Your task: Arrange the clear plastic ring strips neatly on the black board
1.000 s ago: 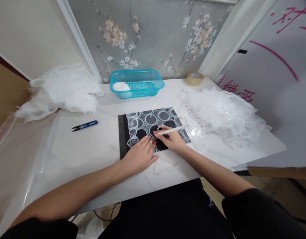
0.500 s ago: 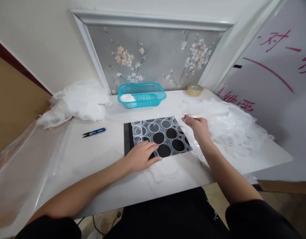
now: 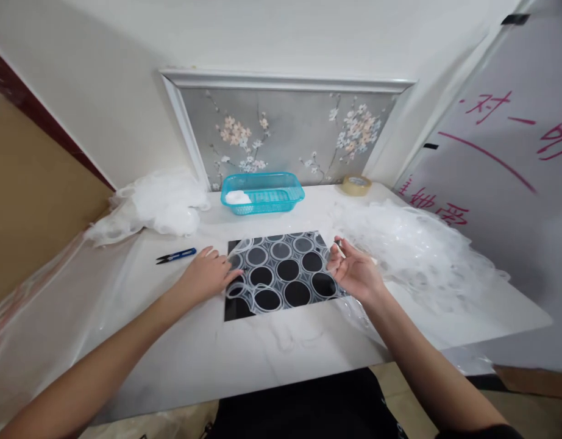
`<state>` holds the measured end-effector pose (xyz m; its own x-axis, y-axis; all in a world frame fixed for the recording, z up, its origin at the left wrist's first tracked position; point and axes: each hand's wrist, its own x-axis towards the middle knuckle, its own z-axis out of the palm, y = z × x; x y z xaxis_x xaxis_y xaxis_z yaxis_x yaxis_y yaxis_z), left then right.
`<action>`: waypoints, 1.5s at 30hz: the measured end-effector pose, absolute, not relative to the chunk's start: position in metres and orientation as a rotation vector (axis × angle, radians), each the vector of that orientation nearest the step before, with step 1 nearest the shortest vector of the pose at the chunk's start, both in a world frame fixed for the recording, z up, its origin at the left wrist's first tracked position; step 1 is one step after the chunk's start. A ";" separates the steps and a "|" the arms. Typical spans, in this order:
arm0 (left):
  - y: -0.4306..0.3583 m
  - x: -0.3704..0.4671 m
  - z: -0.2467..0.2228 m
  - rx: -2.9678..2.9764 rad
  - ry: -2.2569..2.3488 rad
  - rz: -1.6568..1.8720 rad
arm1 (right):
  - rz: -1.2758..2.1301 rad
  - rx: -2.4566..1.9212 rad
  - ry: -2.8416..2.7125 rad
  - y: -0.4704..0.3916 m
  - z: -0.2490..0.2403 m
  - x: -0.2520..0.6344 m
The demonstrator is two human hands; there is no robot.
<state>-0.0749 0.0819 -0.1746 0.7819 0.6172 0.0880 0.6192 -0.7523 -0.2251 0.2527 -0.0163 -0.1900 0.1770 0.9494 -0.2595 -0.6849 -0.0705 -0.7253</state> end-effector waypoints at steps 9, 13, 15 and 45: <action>0.034 -0.069 -0.187 -2.867 -0.851 -0.344 | 1.090 -1.253 -1.345 0.008 -0.217 0.163; 0.015 -0.065 -0.213 -3.019 -0.604 -0.421 | 0.979 -1.303 -1.563 0.010 -0.237 0.141; 0.011 -0.068 -0.220 -3.039 -0.596 -0.407 | 0.937 -1.319 -1.603 0.007 -0.239 0.139; 0.019 -0.082 -0.211 -3.214 -0.522 -0.180 | 0.166 -1.575 -1.465 0.072 -0.191 0.216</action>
